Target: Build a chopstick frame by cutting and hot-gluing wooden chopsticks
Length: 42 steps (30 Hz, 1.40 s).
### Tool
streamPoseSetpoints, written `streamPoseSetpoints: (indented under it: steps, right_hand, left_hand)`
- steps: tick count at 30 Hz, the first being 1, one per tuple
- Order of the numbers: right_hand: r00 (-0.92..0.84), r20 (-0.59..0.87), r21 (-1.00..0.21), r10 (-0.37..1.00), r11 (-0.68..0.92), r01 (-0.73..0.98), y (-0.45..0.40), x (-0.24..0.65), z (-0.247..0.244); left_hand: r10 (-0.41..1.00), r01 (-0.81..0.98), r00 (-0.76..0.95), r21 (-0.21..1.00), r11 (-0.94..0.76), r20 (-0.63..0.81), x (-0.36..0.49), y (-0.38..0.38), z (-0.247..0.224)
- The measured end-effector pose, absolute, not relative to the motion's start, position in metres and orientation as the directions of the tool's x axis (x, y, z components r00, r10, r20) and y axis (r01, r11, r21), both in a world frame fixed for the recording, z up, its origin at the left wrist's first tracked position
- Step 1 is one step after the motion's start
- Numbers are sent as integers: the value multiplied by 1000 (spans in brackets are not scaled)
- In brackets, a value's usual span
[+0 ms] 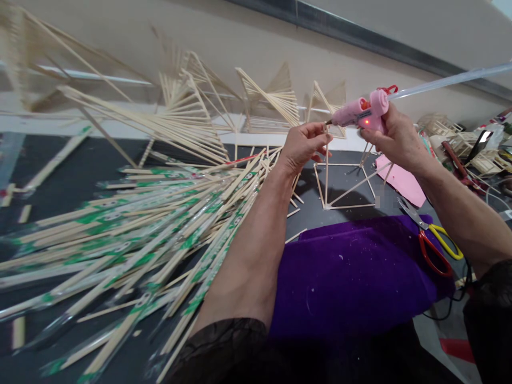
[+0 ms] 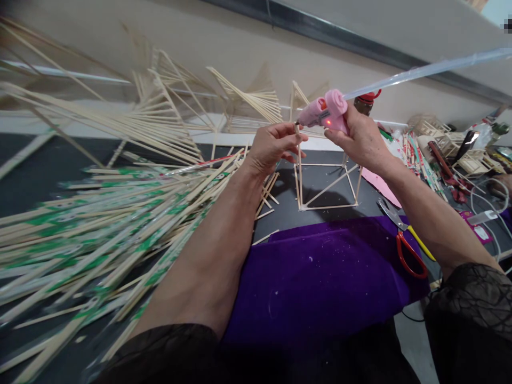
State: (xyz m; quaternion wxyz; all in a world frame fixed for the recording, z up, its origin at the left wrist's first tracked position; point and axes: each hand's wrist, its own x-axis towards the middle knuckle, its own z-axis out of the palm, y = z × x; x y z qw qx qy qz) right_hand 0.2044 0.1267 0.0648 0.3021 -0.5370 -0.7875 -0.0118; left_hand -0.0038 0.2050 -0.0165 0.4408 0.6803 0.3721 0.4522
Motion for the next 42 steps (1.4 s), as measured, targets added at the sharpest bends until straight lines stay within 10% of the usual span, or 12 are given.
streamPoseSetpoints:
  steps: [42]
  right_hand:
    - [-167,464,-334,870,346,877,125,197,63]
  left_hand:
    - [904,100,313,936,-338,293,-4,204,-16]
